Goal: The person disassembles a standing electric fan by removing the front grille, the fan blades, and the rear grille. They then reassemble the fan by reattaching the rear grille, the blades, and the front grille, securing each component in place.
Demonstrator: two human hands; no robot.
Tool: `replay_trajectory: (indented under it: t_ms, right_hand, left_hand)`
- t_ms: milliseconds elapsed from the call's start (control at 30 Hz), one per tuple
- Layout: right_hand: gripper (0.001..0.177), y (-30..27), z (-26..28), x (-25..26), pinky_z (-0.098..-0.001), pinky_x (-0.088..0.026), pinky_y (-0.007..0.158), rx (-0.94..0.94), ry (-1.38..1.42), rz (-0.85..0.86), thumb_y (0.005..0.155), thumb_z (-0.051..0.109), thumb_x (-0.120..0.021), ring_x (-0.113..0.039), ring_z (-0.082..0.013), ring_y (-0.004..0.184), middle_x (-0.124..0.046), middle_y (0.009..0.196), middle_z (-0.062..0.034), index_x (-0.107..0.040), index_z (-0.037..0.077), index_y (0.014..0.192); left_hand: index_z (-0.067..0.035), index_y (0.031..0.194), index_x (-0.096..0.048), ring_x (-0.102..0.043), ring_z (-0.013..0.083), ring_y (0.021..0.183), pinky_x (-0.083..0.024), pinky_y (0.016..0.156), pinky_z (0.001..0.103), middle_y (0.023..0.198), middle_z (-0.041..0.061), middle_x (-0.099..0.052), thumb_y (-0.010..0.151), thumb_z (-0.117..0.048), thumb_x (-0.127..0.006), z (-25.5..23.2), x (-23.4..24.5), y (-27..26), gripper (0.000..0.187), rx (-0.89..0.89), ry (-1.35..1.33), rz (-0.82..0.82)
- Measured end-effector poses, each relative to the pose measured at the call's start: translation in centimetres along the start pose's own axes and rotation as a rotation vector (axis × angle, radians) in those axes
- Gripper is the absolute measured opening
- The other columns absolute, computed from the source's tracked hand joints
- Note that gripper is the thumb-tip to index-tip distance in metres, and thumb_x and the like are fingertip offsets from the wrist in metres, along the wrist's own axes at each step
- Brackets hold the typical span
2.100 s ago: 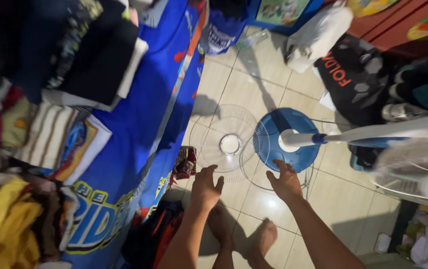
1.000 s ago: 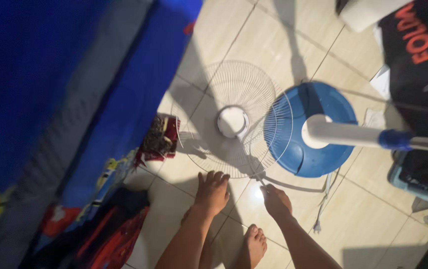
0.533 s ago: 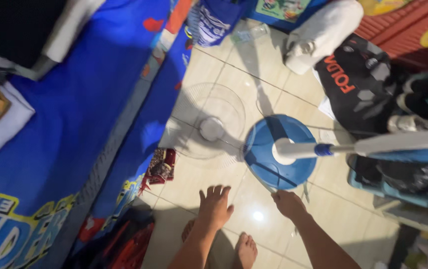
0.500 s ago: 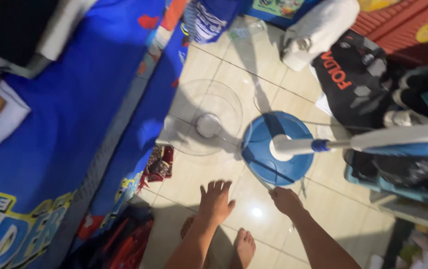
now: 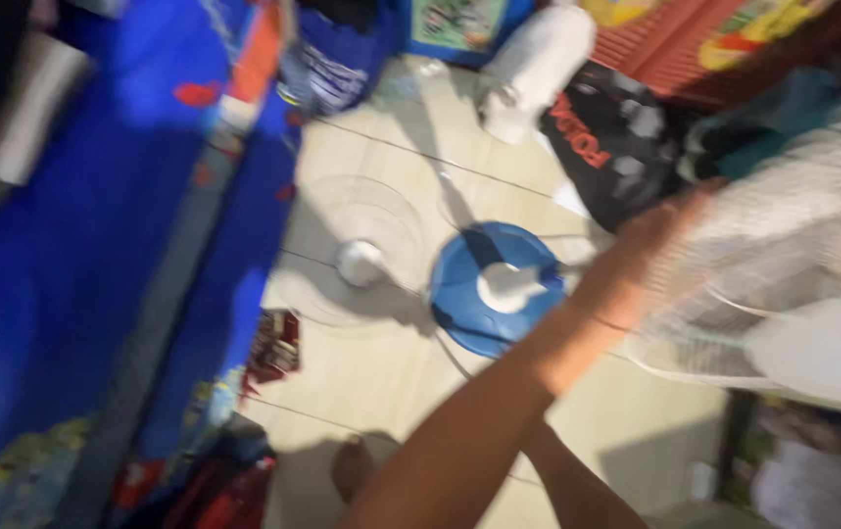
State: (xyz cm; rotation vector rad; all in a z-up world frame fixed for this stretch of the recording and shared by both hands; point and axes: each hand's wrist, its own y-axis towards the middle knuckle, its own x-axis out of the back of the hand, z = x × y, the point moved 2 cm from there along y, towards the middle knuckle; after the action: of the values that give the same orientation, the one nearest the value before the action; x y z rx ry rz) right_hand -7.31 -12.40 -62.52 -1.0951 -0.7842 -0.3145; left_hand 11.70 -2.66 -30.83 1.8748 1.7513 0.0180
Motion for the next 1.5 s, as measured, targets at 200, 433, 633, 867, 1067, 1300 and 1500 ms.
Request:
replay_trajectory:
  t_ms: [200,433,633,867,1067,1300,1500]
  right_hand:
    - [0.032,-3.9,-3.2,2.4,-0.0478,-0.053,0.090,0.069,0.021,-0.060,0.099,0.039,-0.051,-0.068,-0.0332,0.102,-0.072,0.108,-0.0134,-0.069,0.017,0.113]
    - [0.037,-11.9,-3.7,1.4,-0.0517,-0.053,0.081,0.043,0.029,0.025,0.100,0.046,-0.051,-0.070,-0.0363,0.086,-0.072,0.085,-0.0128,-0.070,0.015,0.095]
    - [0.033,-17.9,-6.9,-1.1,-0.0508,-0.051,0.092,-0.106,0.042,0.289,0.101,0.045,-0.052,-0.068,-0.0356,0.098,-0.071,0.099,-0.0117,-0.068,0.016,0.105]
    - [0.030,-20.3,-9.1,-1.7,-0.0601,-0.038,0.106,-0.103,-0.063,0.289,0.102,0.044,-0.053,-0.062,-0.0287,0.114,-0.067,0.109,-0.0079,-0.067,0.019,0.109]
    - [0.025,-17.6,-8.8,-0.4,-0.0446,-0.055,0.087,-0.194,0.131,0.218,0.098,0.044,-0.058,-0.072,-0.0271,0.094,-0.075,0.092,-0.0067,-0.068,0.024,0.107]
    - [0.023,-22.3,-8.5,6.1,-0.0508,-0.056,0.076,-0.385,0.356,-0.285,0.094,0.038,-0.057,-0.072,-0.0381,0.086,-0.075,0.090,-0.0117,-0.071,0.020,0.099]
    - [0.033,-24.2,-8.4,17.7,-0.0501,-0.056,0.076,-0.548,0.553,-0.657,0.099,0.042,-0.056,-0.072,-0.0422,0.086,-0.076,0.087,-0.0204,-0.069,0.014,0.109]
  left_hand:
    - [-0.002,0.154,-0.043,-0.053,0.0319,0.140,-0.045,0.117,0.038,0.151,0.021,-0.054,0.093,-0.011,-0.051,1.6,-0.6,5.6,0.063,0.027,0.302,0.044]
    - [-0.015,0.143,-0.052,-0.052,0.0358,0.138,-0.047,0.116,0.042,0.151,0.022,-0.051,0.103,-0.034,-0.065,-0.9,4.6,7.4,0.046,-0.131,1.275,0.042]
    - [0.009,0.150,-0.040,-0.049,0.0429,0.141,-0.043,0.119,0.046,0.149,0.030,-0.050,0.101,-0.044,-0.062,-3.8,7.0,6.4,0.075,-0.308,1.188,-0.213]
    - [0.009,0.145,-0.038,-0.053,0.0425,0.138,-0.046,0.117,0.046,0.147,0.033,-0.047,0.105,-0.047,-0.068,-6.8,6.3,8.5,0.075,-0.572,1.383,-0.264]
    - [-0.003,0.132,-0.057,-0.065,0.0363,0.116,-0.055,0.099,0.043,0.125,0.022,-0.065,0.094,-0.031,-0.071,-12.6,6.5,11.6,0.050,-0.561,1.220,-0.125]
    - [-0.007,0.105,-0.071,-0.068,0.0335,0.102,-0.056,0.092,0.044,0.103,0.016,-0.072,0.097,-0.039,-0.075,-12.9,8.2,12.7,0.034,0.065,1.459,-0.023]
    - [-0.007,0.107,-0.070,-0.069,0.0328,0.102,-0.056,0.092,0.044,0.104,0.016,-0.073,0.097,-0.039,-0.075,-6.7,10.1,8.2,0.034,0.530,1.318,0.113]
